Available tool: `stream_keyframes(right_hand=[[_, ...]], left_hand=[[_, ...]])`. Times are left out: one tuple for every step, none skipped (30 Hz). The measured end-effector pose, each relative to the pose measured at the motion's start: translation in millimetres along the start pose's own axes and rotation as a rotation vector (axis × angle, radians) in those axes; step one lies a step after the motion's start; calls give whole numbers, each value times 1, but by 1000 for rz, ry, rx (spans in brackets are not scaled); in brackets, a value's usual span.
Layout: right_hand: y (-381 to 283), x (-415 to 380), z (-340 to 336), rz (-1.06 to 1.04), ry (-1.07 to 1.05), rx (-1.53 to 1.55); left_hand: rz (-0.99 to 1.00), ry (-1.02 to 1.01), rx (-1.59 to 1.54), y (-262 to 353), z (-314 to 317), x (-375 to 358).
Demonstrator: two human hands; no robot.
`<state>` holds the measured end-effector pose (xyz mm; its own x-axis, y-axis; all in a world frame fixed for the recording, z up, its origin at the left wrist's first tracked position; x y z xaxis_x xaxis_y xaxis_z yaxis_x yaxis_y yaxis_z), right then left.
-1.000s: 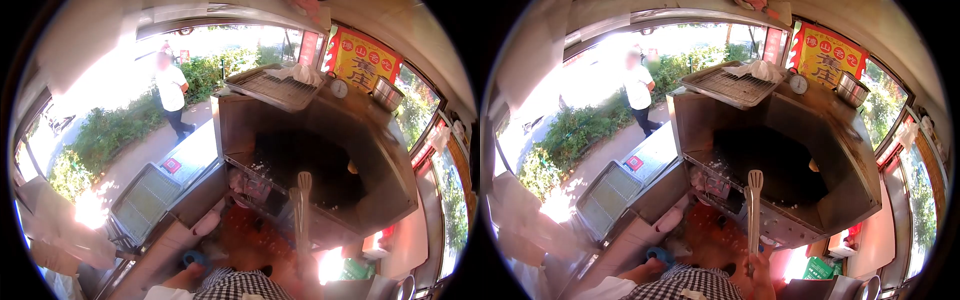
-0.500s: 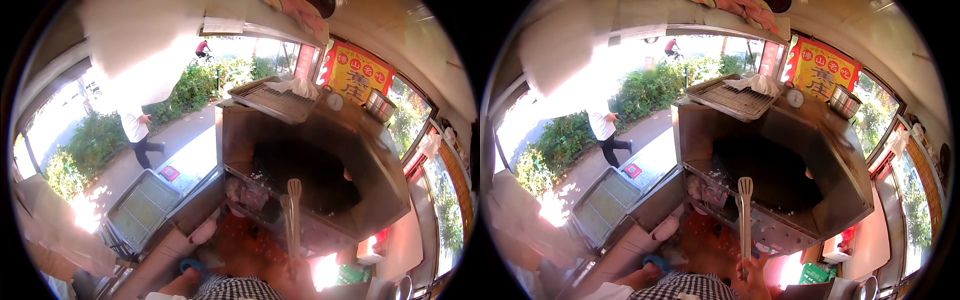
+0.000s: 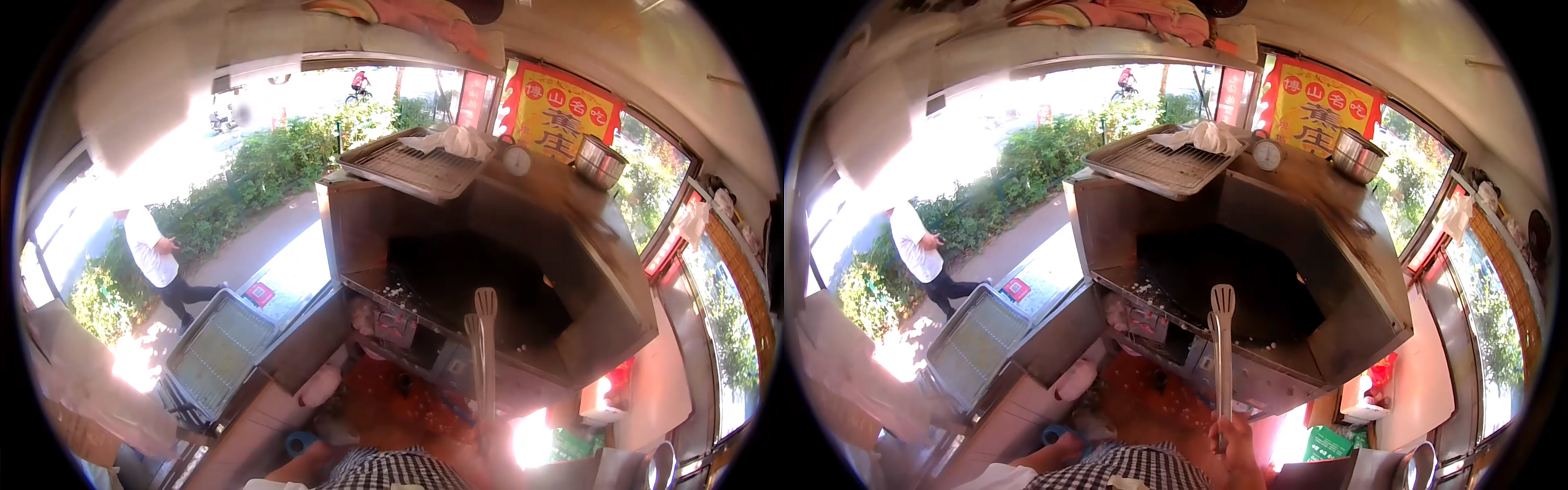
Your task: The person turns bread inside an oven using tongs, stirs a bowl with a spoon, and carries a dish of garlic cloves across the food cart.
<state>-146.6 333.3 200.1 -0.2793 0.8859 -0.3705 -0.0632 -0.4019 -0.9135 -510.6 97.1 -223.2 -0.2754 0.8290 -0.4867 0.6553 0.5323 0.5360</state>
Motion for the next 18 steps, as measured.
stream_keyframes(right_hand=[[-1, -1, -4, 7, 5, 73], [-1, 1, -7, 3, -22, 41], [-1, 5, -12, 1, -45, 12], [0, 7, -16, -1, -66, -17], [-1, 7, -19, -12, -65, -13], [-2, 7, -19, -26, -63, -9], [-3, 8, -20, -40, -63, -7], [-3, 9, -24, -8, -49, 4], [-3, 11, -27, 24, -38, 14], [-1, 13, -30, 56, -30, 23], [1, 15, -35, 57, -24, 32], [4, 19, -39, 58, -21, 40], [6, 21, -43, 58, -21, 46], [4, 22, -45, 41, -7, 19], [2, 24, -46, 25, 7, -8], [0, 25, -48, 8, 20, -36], [0, 26, -50, 11, 24, -30], [0, 27, -53, 14, 29, -24]], left_hand=[[-113, -16, -155, 30, -19, -13], [-183, -14, -266, 64, -41, -28], [-249, 3, -376, 102, -61, -44], [-135, -45, -155, 75, -39, -25], [-12, -70, 82, 46, -15, -6], [110, -70, 300, 46, -13, 0], [112, -78, 192, 42, -10, 0], [113, -88, 84, 38, -7, -1], [80, -111, 14, 39, -7, -2], [44, -132, -56, 41, -6, -4], [-23, -166, -85, 41, -5, -5], [-53, -175, -96, 42, -5, -7], [-82, -183, -108, 44, -7, -10], [-72, -168, -101, 46, -8, -14], [-50, -169, -74, 50, -9, -15], [-28, -169, -47, 53, -11, -17], [7, -184, 0, 56, -12, -16], [24, -191, 32, 59, -13, -16]])
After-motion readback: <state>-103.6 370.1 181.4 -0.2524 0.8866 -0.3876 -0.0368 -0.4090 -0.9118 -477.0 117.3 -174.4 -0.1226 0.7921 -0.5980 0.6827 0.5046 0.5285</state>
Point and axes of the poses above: each hand's wrist, its own x-axis towards the middle knuckle, its own z-axis out of the palm, y = z × x, the point moved 2 cm from there along x, towards the middle knuckle, and after that the axes turned 4 degrees about y, right-handed, at the moved point
